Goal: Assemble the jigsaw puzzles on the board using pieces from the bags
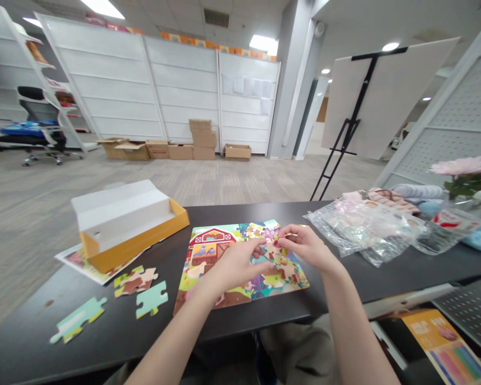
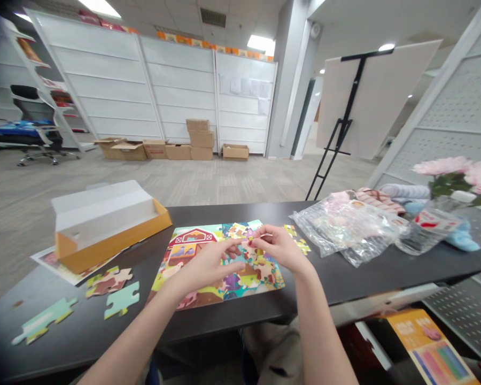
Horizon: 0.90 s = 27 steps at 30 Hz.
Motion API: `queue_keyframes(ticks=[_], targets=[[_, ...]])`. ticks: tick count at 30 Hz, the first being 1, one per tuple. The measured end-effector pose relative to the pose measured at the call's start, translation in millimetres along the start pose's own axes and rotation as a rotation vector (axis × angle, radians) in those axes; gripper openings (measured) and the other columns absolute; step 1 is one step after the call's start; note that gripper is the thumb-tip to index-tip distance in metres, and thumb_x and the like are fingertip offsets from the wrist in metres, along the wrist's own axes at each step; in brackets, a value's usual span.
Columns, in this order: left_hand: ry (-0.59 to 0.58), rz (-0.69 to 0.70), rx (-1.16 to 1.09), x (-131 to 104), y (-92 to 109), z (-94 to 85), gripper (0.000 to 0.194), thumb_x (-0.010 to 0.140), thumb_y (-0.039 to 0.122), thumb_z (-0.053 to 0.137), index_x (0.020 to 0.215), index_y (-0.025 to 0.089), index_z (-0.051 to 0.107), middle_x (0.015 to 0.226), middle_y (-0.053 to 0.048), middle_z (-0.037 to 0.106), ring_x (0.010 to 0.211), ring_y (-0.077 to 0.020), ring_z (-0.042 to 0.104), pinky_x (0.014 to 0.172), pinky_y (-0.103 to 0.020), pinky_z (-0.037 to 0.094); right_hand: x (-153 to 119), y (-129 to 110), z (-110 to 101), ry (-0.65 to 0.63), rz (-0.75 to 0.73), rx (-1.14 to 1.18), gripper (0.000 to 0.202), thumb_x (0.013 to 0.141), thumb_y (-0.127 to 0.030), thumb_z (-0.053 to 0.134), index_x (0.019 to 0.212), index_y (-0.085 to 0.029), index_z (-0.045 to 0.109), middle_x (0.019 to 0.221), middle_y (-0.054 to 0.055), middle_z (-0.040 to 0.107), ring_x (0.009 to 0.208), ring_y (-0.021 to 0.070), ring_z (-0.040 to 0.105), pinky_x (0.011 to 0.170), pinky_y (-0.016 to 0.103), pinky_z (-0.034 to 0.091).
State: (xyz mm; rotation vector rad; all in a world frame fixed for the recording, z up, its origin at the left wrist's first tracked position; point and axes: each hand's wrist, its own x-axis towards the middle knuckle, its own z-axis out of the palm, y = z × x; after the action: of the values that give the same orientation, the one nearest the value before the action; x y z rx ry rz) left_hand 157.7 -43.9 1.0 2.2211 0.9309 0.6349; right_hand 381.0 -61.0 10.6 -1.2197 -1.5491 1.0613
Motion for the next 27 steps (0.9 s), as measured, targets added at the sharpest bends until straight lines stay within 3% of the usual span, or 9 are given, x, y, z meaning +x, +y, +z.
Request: queue_keyframes(ticks=[3,6,11,14,19,23,27], targets=[[0.058,-0.019,-0.233,2.0,-4.2,-7.1,0.042,0.084,0.029,0.067,0.124,0.019,0.061,0.097,-0.005,0.076,0.086,-0.0192,0.072,0.079,-0.031,0.056,9.2,-3.0,18.6,0.0,-0.004,0.053,0.031,0.078,-0.045,0.077,0.084,-0.019,0.061,0.076,0.001,0.067,0.07,0.0148,0.065,0.064,0.027,0.05],[0.115,-0.049,-0.331,1.4,-12.1,-17.5,0.036,0.084,0.026,0.064,0.118,0.017,0.061,0.086,-0.003,0.074,0.078,-0.0169,0.071,0.071,-0.029,0.056,14.7,-2.4,28.3,-0.029,-0.01,0.094,0.034,0.075,-0.04,0.08,0.092,-0.021,0.058,0.081,-0.001,0.066,0.07,0.0138,0.064,0.061,0.025,0.05],[0.224,-0.1,-0.384,-3.7,-24.6,-32.0,0.033,0.083,0.03,0.065,0.112,0.017,0.057,0.085,-0.003,0.074,0.075,-0.0164,0.07,0.07,-0.03,0.056,17.7,1.0,39.7,-0.24,-0.041,-0.008,0.039,0.08,-0.035,0.076,0.114,-0.024,0.061,0.087,-0.001,0.066,0.075,0.0141,0.066,0.07,0.028,0.053],[0.238,-0.086,-0.393,-6.5,-27.9,-33.5,0.032,0.083,0.031,0.065,0.112,0.018,0.057,0.086,-0.004,0.074,0.075,-0.0166,0.071,0.07,-0.03,0.056,18.1,-1.8,47.4,-0.319,-0.026,-0.072,0.028,0.084,-0.043,0.072,0.1,-0.02,0.067,0.084,0.001,0.069,0.076,0.016,0.066,0.072,0.03,0.053],[0.247,-0.076,-0.427,-7.3,-27.4,-31.1,0.029,0.083,0.031,0.066,0.108,0.018,0.057,0.083,-0.003,0.074,0.075,-0.0169,0.071,0.071,-0.03,0.057,19.5,-9.3,53.6,-0.294,-0.057,-0.192,0.034,0.088,-0.052,0.065,0.081,-0.019,0.071,0.084,0.005,0.075,0.08,0.019,0.068,0.075,0.031,0.052],[0.314,-0.062,-0.371,-5.0,-28.6,-31.4,0.024,0.083,0.031,0.066,0.103,0.018,0.059,0.085,-0.004,0.073,0.077,-0.0169,0.071,0.072,-0.03,0.058,22.4,-7.5,54.0,-0.296,-0.035,-0.13,0.035,0.086,-0.054,0.066,0.081,-0.02,0.067,0.084,0.004,0.075,0.081,0.0192,0.069,0.076,0.031,0.053],[0.334,-0.072,-0.033,-8.1,-33.7,-36.0,0.019,0.087,0.023,0.06,0.105,0.019,0.063,0.095,-0.006,0.074,0.088,-0.0189,0.071,0.083,-0.033,0.056,26.2,2.8,48.0,-0.214,0.035,-0.193,0.032,0.079,-0.049,0.073,0.086,-0.02,0.062,0.079,0.001,0.07,0.074,0.0174,0.067,0.067,0.029,0.052]])
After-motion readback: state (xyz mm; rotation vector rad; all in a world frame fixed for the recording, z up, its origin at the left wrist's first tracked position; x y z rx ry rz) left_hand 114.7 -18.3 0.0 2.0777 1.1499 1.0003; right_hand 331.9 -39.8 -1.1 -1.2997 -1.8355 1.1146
